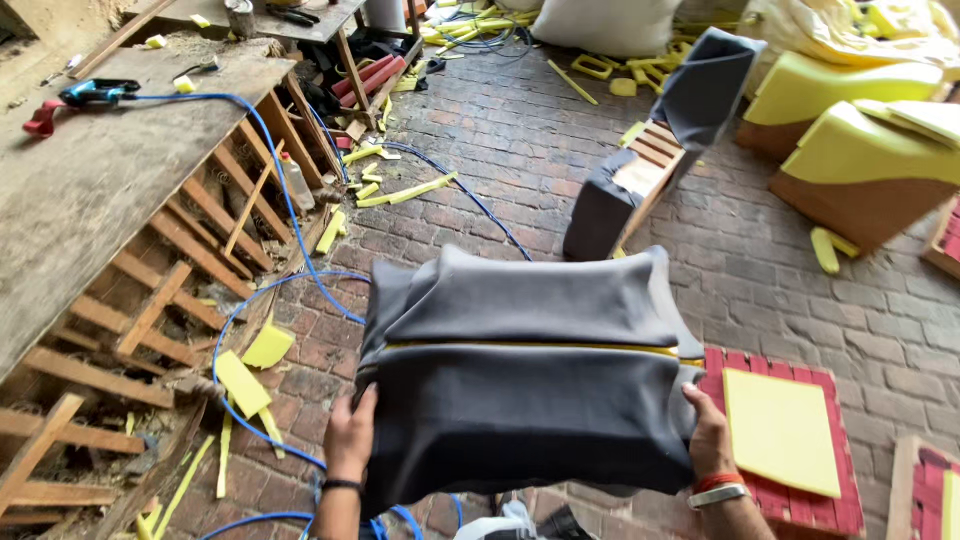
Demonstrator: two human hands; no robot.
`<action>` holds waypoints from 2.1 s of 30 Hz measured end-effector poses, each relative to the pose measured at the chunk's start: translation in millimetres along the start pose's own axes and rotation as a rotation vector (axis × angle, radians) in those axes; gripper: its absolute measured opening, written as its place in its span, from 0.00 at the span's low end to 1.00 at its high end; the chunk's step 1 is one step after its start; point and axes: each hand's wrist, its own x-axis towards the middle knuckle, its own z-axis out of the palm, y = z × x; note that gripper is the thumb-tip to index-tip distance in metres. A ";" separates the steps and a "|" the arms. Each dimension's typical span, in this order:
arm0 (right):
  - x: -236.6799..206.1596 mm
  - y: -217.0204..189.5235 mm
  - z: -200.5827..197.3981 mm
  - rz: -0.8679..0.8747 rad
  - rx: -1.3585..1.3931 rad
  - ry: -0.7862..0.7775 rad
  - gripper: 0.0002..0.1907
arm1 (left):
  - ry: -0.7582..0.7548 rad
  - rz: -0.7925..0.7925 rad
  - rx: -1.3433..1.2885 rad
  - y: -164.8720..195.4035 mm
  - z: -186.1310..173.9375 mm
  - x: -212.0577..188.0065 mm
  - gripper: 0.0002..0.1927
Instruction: The person staples gray fabric onto a wooden frame using a pneumatic staple gun, smoothing and tucking the fabric to create a tufted cushion. They handle foam pieces and a phone, then place a finished gray cushion with a gold zipper on the workbench.
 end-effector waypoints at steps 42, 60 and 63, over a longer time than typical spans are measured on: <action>1374.8 -354.3 853.9 0.011 -0.079 -0.116 0.37 | 0.212 -0.121 -0.068 744.0 474.7 1262.0 0.31; 1834.3 -481.6 1419.5 0.093 -0.166 -0.677 0.34 | 0.528 -0.234 -0.239 1002.2 487.0 1711.3 0.36; 1882.5 -493.9 1521.4 0.096 -0.185 -0.777 0.35 | 0.547 -0.230 -0.247 1019.1 478.3 1792.1 0.38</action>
